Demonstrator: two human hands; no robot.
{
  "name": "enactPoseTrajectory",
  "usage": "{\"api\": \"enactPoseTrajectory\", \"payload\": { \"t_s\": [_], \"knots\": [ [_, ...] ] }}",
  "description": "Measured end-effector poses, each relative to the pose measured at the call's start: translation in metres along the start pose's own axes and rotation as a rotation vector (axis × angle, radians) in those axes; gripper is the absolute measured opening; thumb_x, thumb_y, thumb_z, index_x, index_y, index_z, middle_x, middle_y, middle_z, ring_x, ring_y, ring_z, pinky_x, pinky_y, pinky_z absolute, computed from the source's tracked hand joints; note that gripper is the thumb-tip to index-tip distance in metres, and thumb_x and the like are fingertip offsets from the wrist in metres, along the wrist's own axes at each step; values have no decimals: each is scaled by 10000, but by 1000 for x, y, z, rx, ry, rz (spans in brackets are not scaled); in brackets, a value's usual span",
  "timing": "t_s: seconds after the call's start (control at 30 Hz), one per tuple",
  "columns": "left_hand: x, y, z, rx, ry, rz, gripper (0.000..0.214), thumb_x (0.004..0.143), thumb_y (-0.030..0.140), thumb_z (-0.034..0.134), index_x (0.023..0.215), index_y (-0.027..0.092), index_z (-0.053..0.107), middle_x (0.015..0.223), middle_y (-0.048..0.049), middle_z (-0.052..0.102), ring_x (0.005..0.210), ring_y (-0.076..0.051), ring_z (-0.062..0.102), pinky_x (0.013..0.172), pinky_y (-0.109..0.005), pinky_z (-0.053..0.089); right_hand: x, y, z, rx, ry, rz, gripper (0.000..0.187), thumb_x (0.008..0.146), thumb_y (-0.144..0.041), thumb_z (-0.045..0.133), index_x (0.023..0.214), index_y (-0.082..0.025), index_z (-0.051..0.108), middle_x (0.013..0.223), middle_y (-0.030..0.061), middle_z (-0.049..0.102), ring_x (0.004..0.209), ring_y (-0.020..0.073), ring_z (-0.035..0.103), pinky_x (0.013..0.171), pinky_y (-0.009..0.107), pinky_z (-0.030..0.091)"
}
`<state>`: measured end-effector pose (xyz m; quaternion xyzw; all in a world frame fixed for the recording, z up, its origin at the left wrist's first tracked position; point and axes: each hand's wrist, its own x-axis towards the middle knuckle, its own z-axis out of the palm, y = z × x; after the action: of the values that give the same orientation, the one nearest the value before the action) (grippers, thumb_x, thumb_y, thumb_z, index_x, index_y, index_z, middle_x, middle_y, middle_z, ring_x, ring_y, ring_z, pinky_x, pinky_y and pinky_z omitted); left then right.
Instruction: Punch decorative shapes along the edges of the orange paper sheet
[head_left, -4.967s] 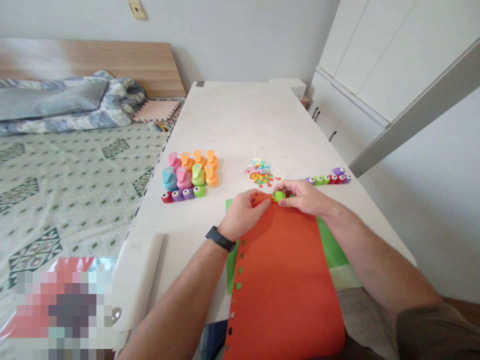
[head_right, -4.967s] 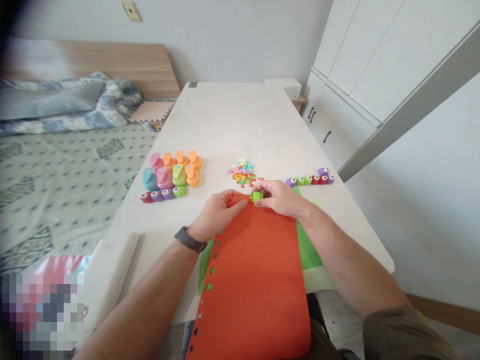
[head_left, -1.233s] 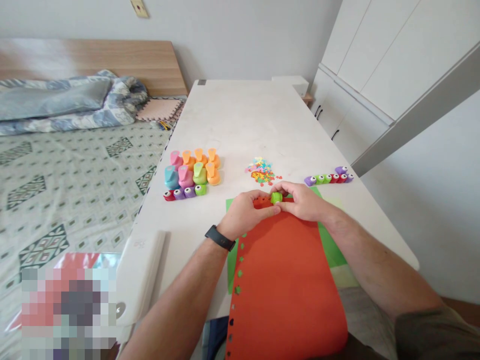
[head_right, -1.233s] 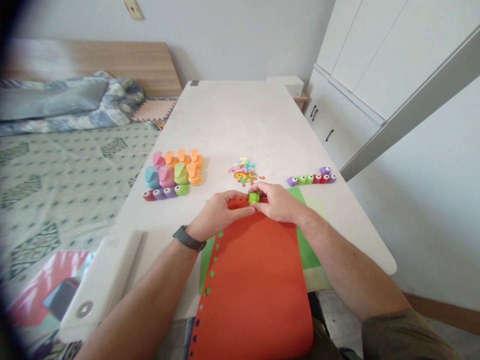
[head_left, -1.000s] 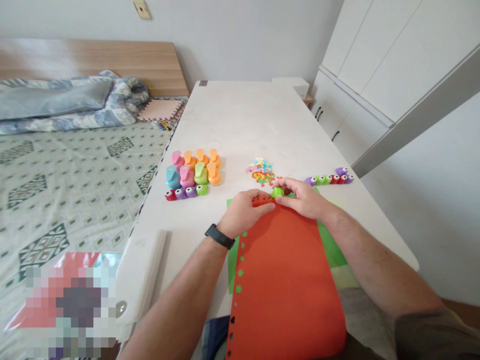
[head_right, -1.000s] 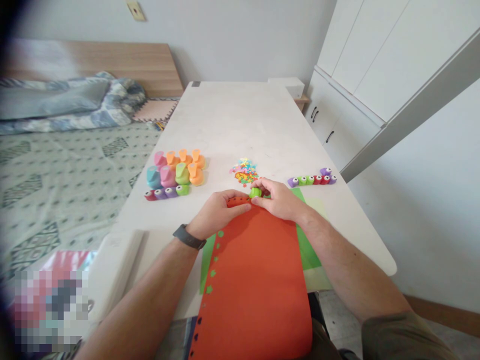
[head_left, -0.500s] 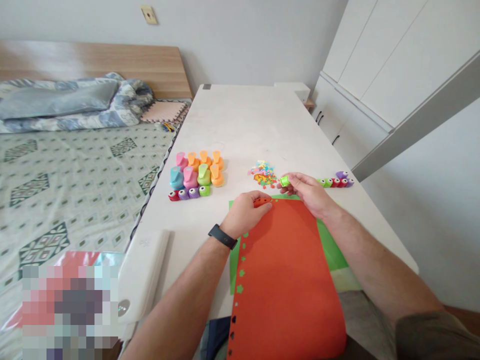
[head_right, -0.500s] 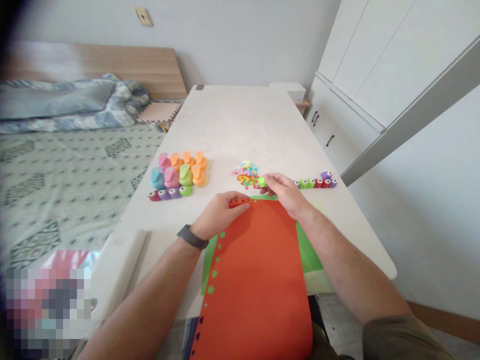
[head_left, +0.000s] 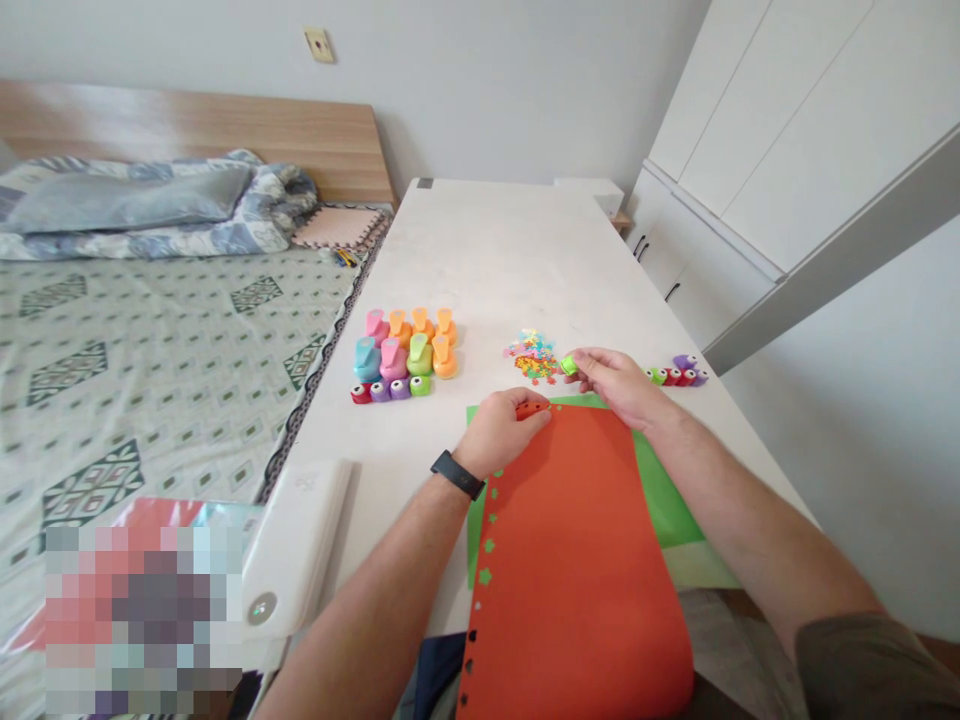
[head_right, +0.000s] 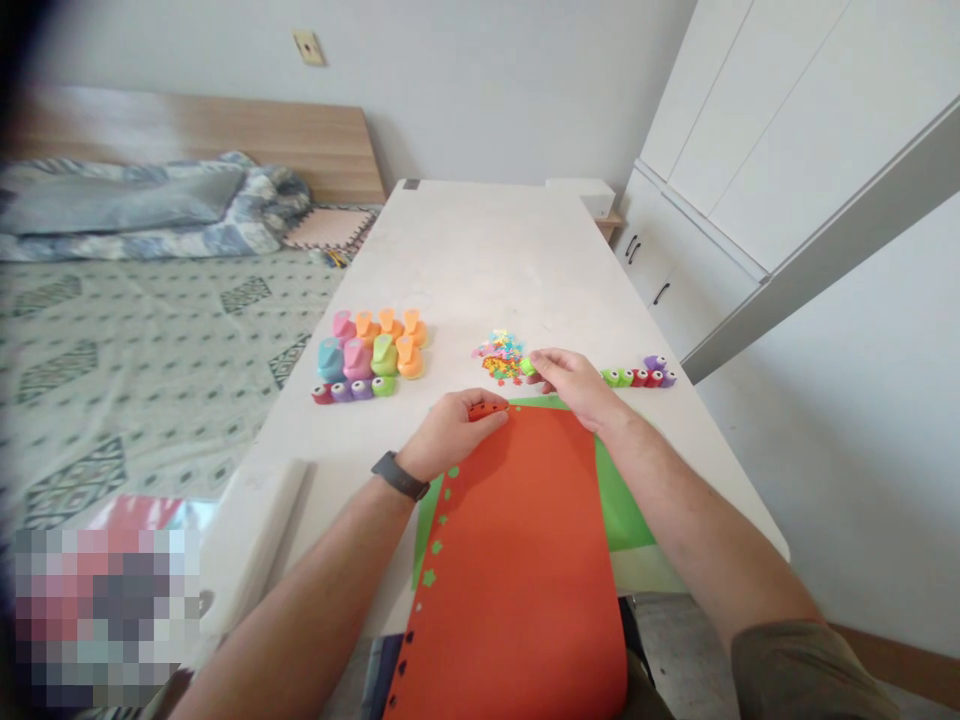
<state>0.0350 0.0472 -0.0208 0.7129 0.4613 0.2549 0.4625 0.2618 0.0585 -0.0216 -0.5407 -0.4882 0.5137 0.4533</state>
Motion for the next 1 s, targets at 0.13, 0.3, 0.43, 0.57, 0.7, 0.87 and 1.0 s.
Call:
{"api": "enactPoseTrajectory", "payload": {
  "t_s": [0.13, 0.3, 0.43, 0.57, 0.7, 0.87, 1.0],
  "knots": [
    [0, -1, 1, 6, -3, 5, 305, 856, 407, 647, 1020, 184, 775, 916, -55, 776, 808, -202, 682, 738, -294, 513, 13, -7, 0, -137, 20, -14, 458, 842, -620, 721, 975, -182, 742, 932, 70, 739, 841, 178, 642, 655, 264, 482],
    [-1, 0, 0, -4, -4, -6, 309, 850, 408, 652, 1017, 179, 775, 904, -59, 777, 806, -206, 690, 732, -292, 519, 21, -10, 5, -198, 32, -10, 510, 830, -662, 706, 947, -167, 745, 871, 63, 728, 737, 159, 604, 614, 269, 467],
    [-1, 1, -1, -2, 3, -9, 294, 849, 394, 653, 1005, 180, 781, 885, -58, 775, 794, -206, 691, 724, -294, 521, 23, -10, 8, -226, 34, 26, 524, 816, -667, 717, 972, -167, 746, 856, 73, 736, 739, 172, 623, 587, 268, 457],
    [-1, 1, -1, 11, 2, -3, 286, 855, 387, 647, 1009, 187, 780, 905, -54, 778, 810, -205, 697, 756, -296, 521, 24, -12, 9, -232, 47, 38, 528, 800, -667, 728, 965, -166, 752, 858, 75, 735, 749, 178, 626, 568, 265, 437],
    [-1, 0, -1, 20, -4, 11, 282, 860, 387, 639, 1008, 191, 776, 927, -53, 782, 837, -211, 704, 774, -302, 518, 22, -14, 9, -263, 52, 44, 524, 809, -659, 725, 972, -162, 762, 840, 65, 729, 683, 151, 577, 597, 273, 446],
    [-1, 0, -2, 42, -5, 11, 287, 863, 390, 636, 1013, 189, 776, 924, -56, 779, 829, -211, 699, 776, -307, 519, 22, -13, 8, -269, 62, 41, 507, 827, -648, 717, 973, -166, 768, 850, 70, 734, 701, 155, 587, 606, 274, 449],
    [-1, -1, -1, 54, -9, 9, 292, 869, 391, 630, 1020, 186, 772, 928, -57, 779, 836, -211, 698, 767, -302, 511, 26, -7, 6, -234, 77, 39, 493, 834, -636, 723, 968, -164, 763, 882, 90, 738, 797, 183, 644, 559, 248, 440]
  ]
}}
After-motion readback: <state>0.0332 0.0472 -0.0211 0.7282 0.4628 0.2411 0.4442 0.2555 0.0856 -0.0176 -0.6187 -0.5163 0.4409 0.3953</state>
